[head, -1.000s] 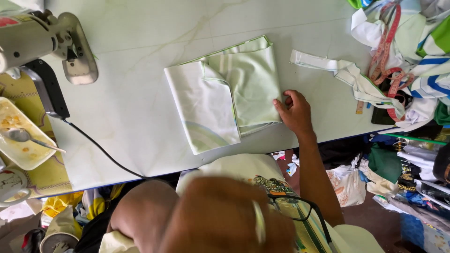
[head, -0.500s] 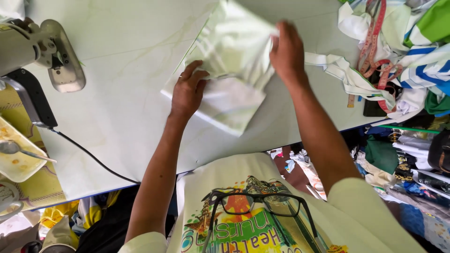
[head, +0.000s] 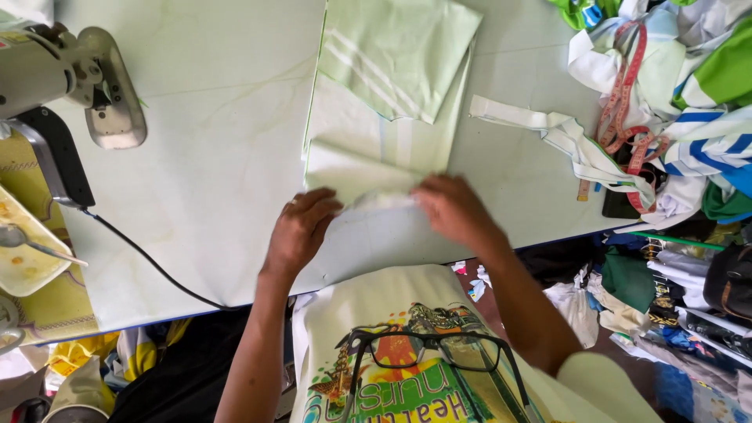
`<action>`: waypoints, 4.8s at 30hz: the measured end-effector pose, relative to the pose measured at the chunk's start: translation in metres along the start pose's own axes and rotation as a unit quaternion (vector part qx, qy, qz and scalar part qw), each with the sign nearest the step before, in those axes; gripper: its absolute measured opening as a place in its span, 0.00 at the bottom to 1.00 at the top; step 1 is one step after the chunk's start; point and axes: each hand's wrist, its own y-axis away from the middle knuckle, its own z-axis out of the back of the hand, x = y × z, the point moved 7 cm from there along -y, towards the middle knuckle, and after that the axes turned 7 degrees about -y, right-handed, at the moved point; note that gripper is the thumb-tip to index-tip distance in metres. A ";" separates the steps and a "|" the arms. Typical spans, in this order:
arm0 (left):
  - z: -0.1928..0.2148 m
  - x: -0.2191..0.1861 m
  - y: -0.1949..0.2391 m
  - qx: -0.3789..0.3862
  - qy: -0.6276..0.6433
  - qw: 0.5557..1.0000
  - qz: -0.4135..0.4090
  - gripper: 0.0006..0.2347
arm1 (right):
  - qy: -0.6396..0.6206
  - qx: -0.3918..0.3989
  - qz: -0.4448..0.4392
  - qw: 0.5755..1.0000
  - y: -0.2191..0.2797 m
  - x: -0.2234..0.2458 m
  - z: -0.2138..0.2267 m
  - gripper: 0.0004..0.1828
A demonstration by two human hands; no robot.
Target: Aligning fabric on a workspace, cutting out a pattern using an electric handheld cutter, marking the fabric with a pen, and folding the finished piece.
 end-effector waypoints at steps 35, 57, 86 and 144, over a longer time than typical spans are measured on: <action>0.035 0.057 -0.037 -0.039 0.061 0.997 0.036 0.03 | -0.252 -0.175 -0.325 0.895 0.077 -0.001 -0.049 0.13; 0.022 0.136 -0.075 -0.131 -0.056 0.965 0.220 0.08 | -0.254 -0.157 -0.349 0.888 0.098 -0.009 -0.077 0.10; 0.082 0.047 -0.051 -0.253 -0.062 0.963 0.070 0.12 | -0.272 -0.169 -0.360 0.876 0.105 -0.010 -0.077 0.09; -0.066 0.005 -0.120 0.127 -0.254 0.959 -0.016 0.37 | -0.163 -0.415 -0.439 0.780 0.219 -0.180 0.049 0.13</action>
